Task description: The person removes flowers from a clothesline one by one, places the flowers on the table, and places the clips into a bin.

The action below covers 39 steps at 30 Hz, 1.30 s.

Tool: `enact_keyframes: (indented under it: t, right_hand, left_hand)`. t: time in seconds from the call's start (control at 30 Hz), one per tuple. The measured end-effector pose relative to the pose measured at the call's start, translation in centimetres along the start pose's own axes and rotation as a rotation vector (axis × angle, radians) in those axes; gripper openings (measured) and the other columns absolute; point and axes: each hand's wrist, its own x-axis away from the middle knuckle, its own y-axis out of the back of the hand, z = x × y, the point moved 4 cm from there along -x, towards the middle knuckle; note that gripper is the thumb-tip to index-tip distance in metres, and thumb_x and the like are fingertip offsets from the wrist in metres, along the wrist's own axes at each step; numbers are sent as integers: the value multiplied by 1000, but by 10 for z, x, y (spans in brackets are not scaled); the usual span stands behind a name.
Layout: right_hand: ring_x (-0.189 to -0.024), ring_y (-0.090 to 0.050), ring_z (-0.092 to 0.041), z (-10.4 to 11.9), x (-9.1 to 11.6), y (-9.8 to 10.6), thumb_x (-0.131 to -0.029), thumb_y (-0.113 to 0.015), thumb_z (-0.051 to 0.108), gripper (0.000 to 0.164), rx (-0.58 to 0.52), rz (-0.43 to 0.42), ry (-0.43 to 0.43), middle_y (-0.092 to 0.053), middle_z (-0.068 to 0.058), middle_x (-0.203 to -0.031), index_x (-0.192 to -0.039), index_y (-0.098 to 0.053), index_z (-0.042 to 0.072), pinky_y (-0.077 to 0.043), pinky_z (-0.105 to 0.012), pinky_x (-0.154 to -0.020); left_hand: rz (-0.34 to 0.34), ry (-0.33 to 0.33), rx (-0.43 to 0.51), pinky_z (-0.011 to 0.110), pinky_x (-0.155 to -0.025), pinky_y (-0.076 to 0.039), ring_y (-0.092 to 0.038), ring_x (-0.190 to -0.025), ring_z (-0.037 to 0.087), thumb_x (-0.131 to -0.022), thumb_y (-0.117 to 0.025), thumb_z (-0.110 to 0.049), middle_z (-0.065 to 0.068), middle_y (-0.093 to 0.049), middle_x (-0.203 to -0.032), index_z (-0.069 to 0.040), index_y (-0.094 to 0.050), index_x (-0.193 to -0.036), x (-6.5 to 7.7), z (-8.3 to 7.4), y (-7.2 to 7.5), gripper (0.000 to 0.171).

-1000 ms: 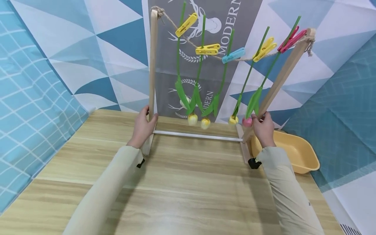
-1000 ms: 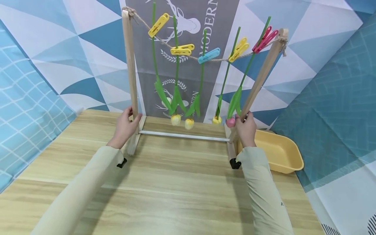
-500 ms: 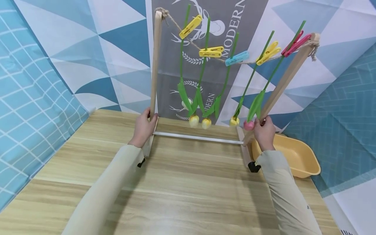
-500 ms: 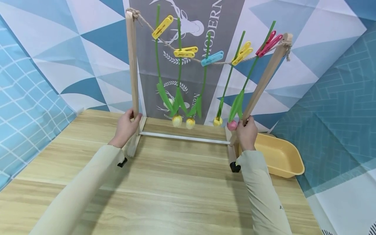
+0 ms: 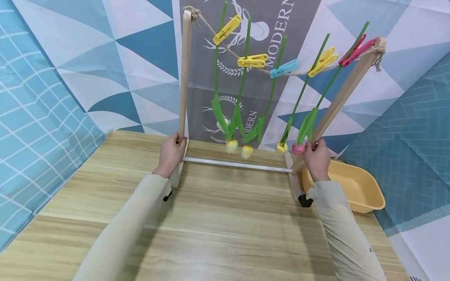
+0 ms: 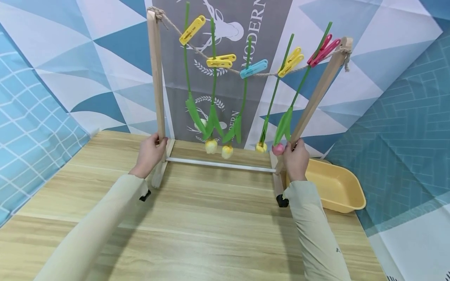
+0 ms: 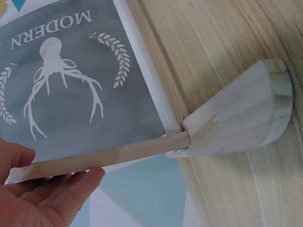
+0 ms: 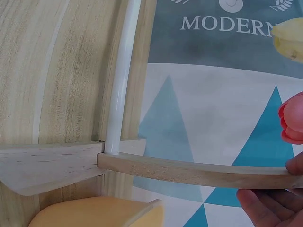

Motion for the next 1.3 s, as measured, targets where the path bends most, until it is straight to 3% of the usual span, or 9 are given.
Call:
enact_keyframes:
  t: [0.13,0.23,0.4,0.77,1.0,1.3]
  right_hand:
    - [-91,-62,-35,-1,-1,0,-98,-42,25,37,9,-9,16,-60,-25,-108,-123,-48,-2,-48,-31,-64]
    - [-91,-62,-36,-1,-1,0,-99,-41,26,38,16,-6,14,-60,-25,-109,-123,-48,-2,-48,-33,-65]
    - [-92,-62,-36,0,-1,1,-99,-39,28,41,31,12,3,-59,-26,-111,-126,-46,-3,-50,-37,-67]
    - [-90,-61,-36,2,0,3,-100,-38,29,41,57,38,-3,-58,-26,-108,-123,-46,-4,-49,-36,-65]
    - [-87,-62,-36,3,2,5,-99,-40,26,40,62,36,5,-59,-26,-106,-124,-45,-5,-47,-31,-59]
    - [-90,-62,-37,3,5,8,-99,-38,26,42,63,45,0,-58,-27,-107,-126,-44,-5,-48,-34,-63]
  left_hand:
    - [-10,-8,-30,47,-85,-50,-59,-108,36,-100,-42,-23,23,-61,-118,0,-55,-122,1,-2,0,35]
    - [-25,-20,-59,40,-71,-50,-63,-88,32,-100,-41,-24,23,-64,-107,0,-58,-114,2,-4,0,32]
    - [-41,-35,-82,29,-53,-37,-49,-61,23,-100,-41,-23,20,-64,-90,0,-59,-103,3,-4,0,29]
    - [-40,-49,-94,28,-50,-35,-46,-58,22,-100,-41,-23,18,-61,-80,-1,-57,-94,4,-4,0,28]
    - [-62,-65,-82,27,-47,-35,-45,-55,20,-99,-42,-22,17,-60,-77,0,-59,-98,6,-4,2,28]
    - [-77,-82,-96,27,-47,-34,-44,-56,20,-98,-43,-21,15,-59,-72,0,-59,-94,9,-5,3,27]
